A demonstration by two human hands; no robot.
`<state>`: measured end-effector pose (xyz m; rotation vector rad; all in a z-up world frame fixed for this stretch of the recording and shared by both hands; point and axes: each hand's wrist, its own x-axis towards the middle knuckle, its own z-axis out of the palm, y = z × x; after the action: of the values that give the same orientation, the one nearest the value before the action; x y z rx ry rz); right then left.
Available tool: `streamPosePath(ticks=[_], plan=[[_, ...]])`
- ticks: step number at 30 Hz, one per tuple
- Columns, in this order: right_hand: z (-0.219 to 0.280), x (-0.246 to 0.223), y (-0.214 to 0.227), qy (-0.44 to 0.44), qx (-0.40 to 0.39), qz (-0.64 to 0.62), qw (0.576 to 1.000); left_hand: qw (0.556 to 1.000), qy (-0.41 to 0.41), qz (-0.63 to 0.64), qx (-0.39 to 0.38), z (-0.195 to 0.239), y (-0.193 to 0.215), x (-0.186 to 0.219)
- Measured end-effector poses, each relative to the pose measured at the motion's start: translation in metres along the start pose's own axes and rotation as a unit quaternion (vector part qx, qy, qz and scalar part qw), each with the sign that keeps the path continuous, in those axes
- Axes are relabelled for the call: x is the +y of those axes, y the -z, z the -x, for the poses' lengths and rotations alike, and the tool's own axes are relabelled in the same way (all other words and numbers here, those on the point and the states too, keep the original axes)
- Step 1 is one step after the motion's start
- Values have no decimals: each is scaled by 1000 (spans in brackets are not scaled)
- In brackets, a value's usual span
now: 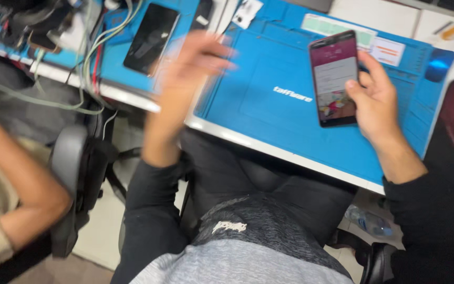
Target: The person removes a red phone case from a smartphone, then uses a thin red prying tool to separate the back cover from the phone body. The back cover is lifted off, exposing the internal battery and components.
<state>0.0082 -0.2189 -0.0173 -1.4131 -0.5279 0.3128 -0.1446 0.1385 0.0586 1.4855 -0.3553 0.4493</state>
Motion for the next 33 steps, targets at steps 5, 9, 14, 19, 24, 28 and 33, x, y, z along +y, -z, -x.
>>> streamPosePath(ticks=[5,9,14,19,24,28,33], plan=[[-2,-12,-5,-51,14,23,998,876,-149,-35,458,61,166,59],[-2,-8,-5,-61,9,12,998,848,24,-342,405,65,268,1],[1,2,5,2,-23,8,1000,810,-14,-499,309,55,323,-74],[-6,13,9,-46,13,-15,999,818,13,-509,268,55,339,-64],[-5,15,11,-25,6,-7,1000,771,61,-594,221,66,360,-50],[-6,13,11,-43,9,-18,999,850,210,-418,244,74,373,-45],[-3,11,11,-37,8,-41,998,895,293,-209,263,53,365,-42]])
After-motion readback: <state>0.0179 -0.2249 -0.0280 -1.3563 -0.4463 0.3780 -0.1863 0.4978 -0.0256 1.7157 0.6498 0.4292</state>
